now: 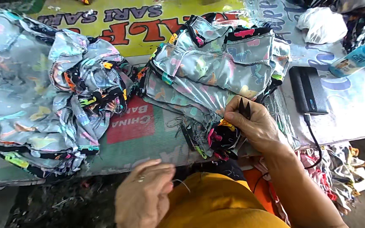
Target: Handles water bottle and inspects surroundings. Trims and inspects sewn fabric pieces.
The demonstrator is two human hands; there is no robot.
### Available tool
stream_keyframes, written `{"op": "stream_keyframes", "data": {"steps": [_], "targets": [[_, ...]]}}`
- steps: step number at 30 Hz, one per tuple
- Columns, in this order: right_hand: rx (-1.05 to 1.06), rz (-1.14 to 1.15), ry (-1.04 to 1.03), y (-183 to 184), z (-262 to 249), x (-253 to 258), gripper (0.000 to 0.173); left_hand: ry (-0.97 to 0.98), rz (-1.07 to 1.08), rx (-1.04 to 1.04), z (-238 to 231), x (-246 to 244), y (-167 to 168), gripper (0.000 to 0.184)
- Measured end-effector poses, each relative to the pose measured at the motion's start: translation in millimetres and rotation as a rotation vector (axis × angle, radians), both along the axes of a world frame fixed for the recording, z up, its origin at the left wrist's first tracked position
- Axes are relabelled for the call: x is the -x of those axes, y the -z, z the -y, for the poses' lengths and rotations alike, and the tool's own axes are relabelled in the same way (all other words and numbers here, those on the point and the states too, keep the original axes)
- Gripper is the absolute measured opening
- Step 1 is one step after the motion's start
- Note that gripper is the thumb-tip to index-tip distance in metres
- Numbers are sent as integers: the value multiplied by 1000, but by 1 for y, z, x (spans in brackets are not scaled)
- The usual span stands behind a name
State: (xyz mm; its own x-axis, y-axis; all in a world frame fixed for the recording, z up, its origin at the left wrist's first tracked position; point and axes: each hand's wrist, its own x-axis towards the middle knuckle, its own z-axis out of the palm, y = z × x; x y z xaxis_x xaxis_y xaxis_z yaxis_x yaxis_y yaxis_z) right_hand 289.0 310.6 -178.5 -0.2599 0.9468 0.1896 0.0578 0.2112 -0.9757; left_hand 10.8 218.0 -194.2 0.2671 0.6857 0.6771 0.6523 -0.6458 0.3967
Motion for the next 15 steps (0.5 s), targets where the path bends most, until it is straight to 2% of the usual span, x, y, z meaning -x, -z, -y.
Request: {"op": "stream_keyframes", "data": {"steps": [1,3,4,5,7,9,13,15], "targets": [[-14,36,1,-1,2,0,5,-74,-98,21,1,13,-4,40],[-129,272,-5,-6,10,-2,14,-236,-438,211,5,33,-20,64],[-245,465,-8,-10,15,-2,17,-277,-577,340,7,40,-27,69],[-383,643,-21,-16,20,-2,18,-296,-641,457,9,45,-34,67],[-620,876,-104,-33,21,-6,15,-300,-616,529,10,52,-44,51],[-726,940,-182,-57,8,-16,14,-233,-477,517,5,54,-49,34],[-728,902,-228,-115,-58,-41,15,-129,-273,344,-24,28,-40,35],[-627,919,-146,-133,-95,-52,17,-116,-184,264,-41,3,-32,31]]}}
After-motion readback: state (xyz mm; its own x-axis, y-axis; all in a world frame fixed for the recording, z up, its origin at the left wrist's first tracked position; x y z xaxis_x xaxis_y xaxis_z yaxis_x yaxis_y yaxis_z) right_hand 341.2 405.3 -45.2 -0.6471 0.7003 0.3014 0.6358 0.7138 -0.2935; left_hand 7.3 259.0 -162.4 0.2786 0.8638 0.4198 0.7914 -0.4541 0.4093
